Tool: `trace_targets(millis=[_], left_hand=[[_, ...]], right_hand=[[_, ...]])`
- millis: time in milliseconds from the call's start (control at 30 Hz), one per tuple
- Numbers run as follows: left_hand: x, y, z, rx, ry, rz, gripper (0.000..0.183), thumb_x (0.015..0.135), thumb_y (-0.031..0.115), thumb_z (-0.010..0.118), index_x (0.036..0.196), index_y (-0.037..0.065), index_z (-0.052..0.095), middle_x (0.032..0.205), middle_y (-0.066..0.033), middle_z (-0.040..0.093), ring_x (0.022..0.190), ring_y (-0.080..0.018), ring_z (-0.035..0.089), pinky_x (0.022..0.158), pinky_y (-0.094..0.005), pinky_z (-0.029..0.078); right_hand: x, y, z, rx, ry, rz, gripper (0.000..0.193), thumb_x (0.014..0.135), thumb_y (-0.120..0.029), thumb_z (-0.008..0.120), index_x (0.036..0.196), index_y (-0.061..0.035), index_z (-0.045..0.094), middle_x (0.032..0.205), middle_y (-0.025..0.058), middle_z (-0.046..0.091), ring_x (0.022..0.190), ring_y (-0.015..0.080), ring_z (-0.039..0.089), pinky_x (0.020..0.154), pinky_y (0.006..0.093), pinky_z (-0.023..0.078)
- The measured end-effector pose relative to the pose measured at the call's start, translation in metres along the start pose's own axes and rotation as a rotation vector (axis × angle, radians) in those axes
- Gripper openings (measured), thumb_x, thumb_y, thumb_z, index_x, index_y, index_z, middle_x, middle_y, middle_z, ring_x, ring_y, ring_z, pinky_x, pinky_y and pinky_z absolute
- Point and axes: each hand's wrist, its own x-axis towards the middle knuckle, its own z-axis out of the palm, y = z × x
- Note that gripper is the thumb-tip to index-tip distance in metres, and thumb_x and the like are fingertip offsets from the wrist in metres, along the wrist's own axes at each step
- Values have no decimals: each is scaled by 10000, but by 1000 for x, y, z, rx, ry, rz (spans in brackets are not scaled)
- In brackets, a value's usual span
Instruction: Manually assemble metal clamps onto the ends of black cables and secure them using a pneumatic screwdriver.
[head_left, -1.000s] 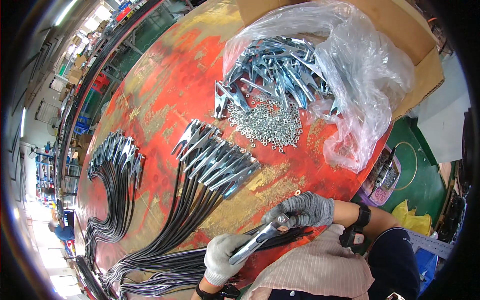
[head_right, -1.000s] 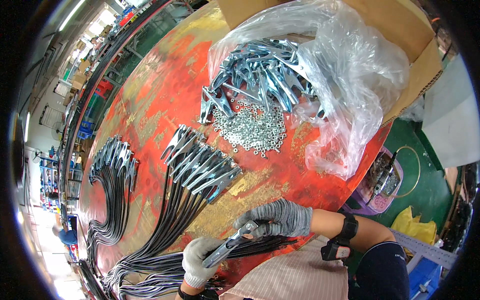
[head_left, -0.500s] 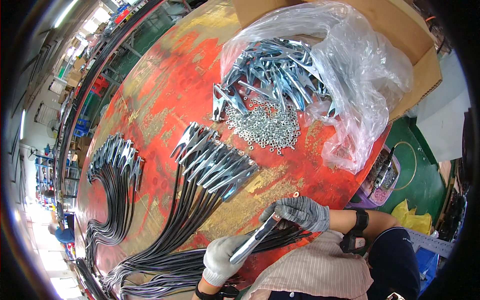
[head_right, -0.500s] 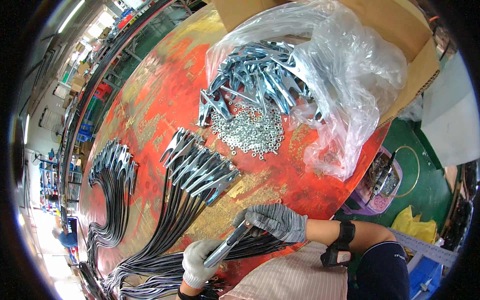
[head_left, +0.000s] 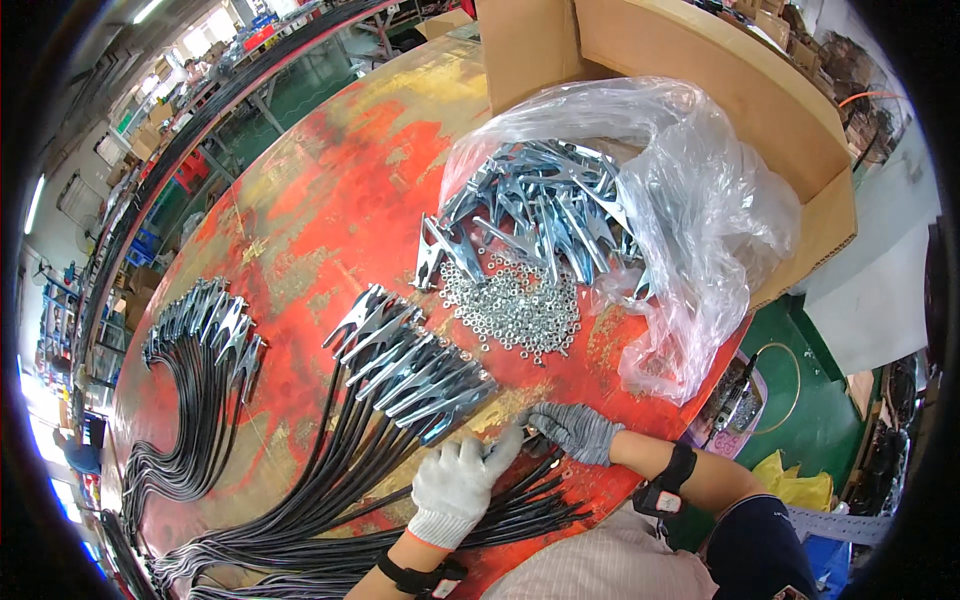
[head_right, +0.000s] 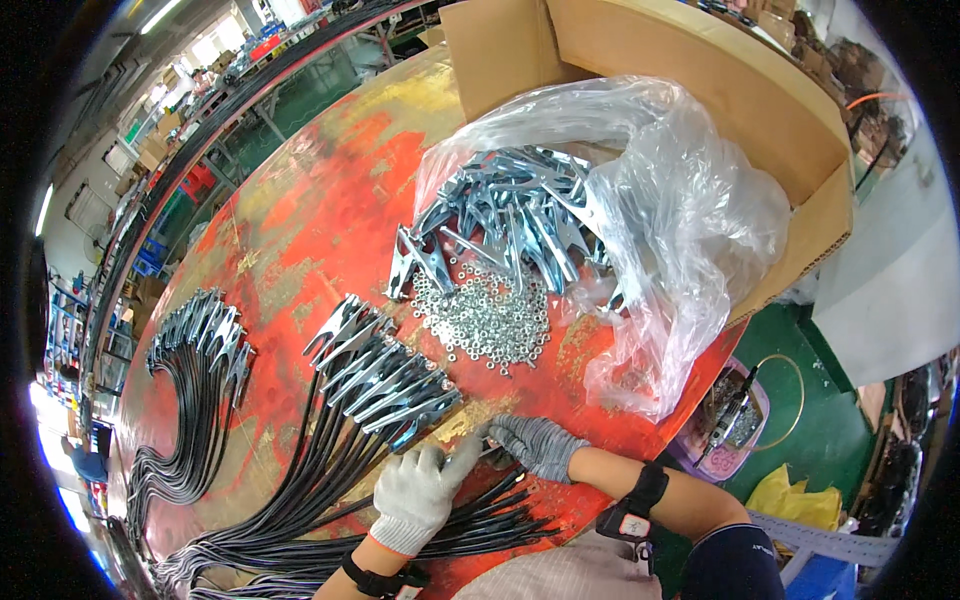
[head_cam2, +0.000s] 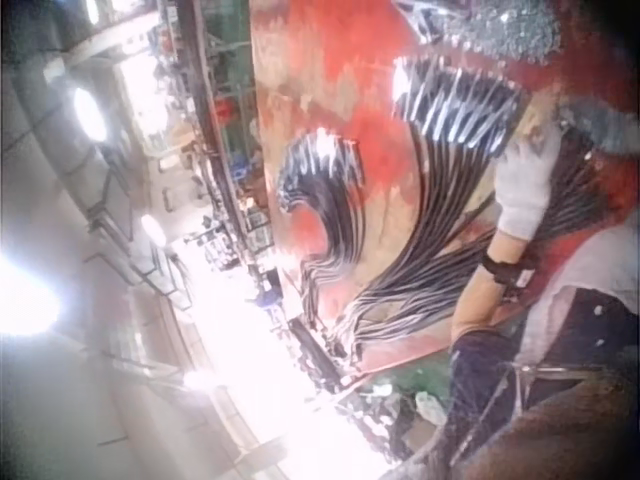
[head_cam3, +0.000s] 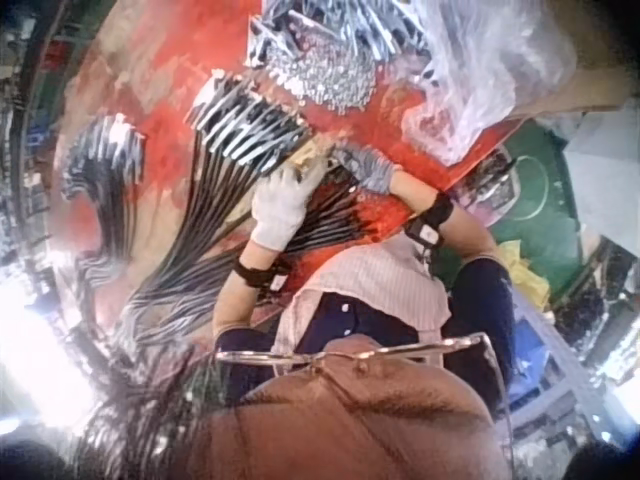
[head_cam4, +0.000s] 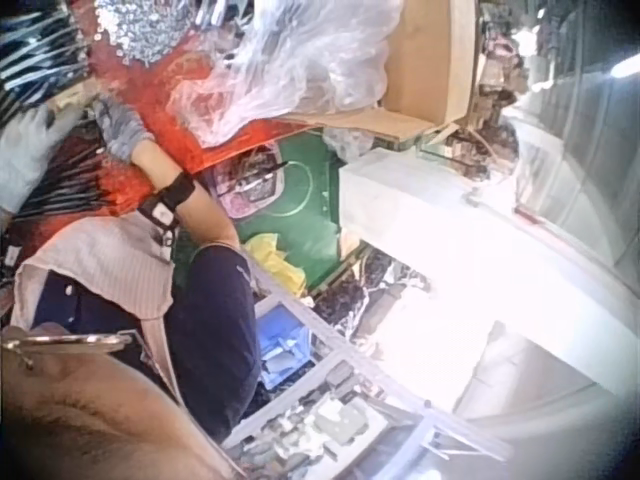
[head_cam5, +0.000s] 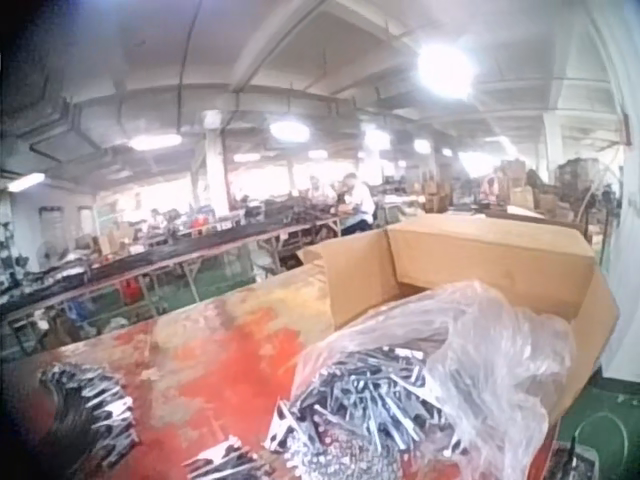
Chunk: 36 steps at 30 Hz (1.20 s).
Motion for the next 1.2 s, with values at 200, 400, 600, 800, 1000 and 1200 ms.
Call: trace_targets(millis=[200,400,600,800,1000,1200], left_hand=[[8,0,-6,-18,37,23,340,797,202,577,1115,309,628,637,1,504,503,-175,556,434,-311,445],[5,1,-3,-29,41,14,343,803,205,574,1123,321,620,632,1,492,515,-174,554,439,-310,452],[2,1,-5,-80,23,16,418,807,204,570,1202,337,594,655,-11,493,530,-177,554,447,-311,457],[2,0,-6,-83,-4,19,453,810,189,554,1235,344,582,674,-11,503,537,-180,561,442,-309,445],[-1,-3,-2,-62,16,25,450,806,194,560,1229,346,589,665,-6,501,536,-180,562,443,-311,449],[1,-1,0,-66,26,16,419,800,190,573,1195,324,605,640,-2,496,532,-176,564,438,-306,447]], right_hand=[[35,0,-53,-867,210,-280,282,945,-306,532,1112,-104,633,1170,110,611,988,280,615,905,366,498],[44,-23,-53,-999,311,19,319,867,-414,603,1000,-126,635,1011,99,608,936,286,621,810,422,509],[53,-22,-54,-1018,257,27,308,858,-408,602,972,-123,629,989,112,619,937,296,624,797,432,512],[49,-33,-61,-1032,220,-103,249,826,-352,654,938,-130,637,881,89,620,833,292,633,722,427,520],[7,-55,-51,-607,-136,-228,251,831,-307,673,981,-108,637,903,86,601,864,280,629,758,386,517],[5,-42,-49,-657,-127,-319,246,838,-316,668,983,-119,634,909,70,598,858,268,627,752,378,522]])
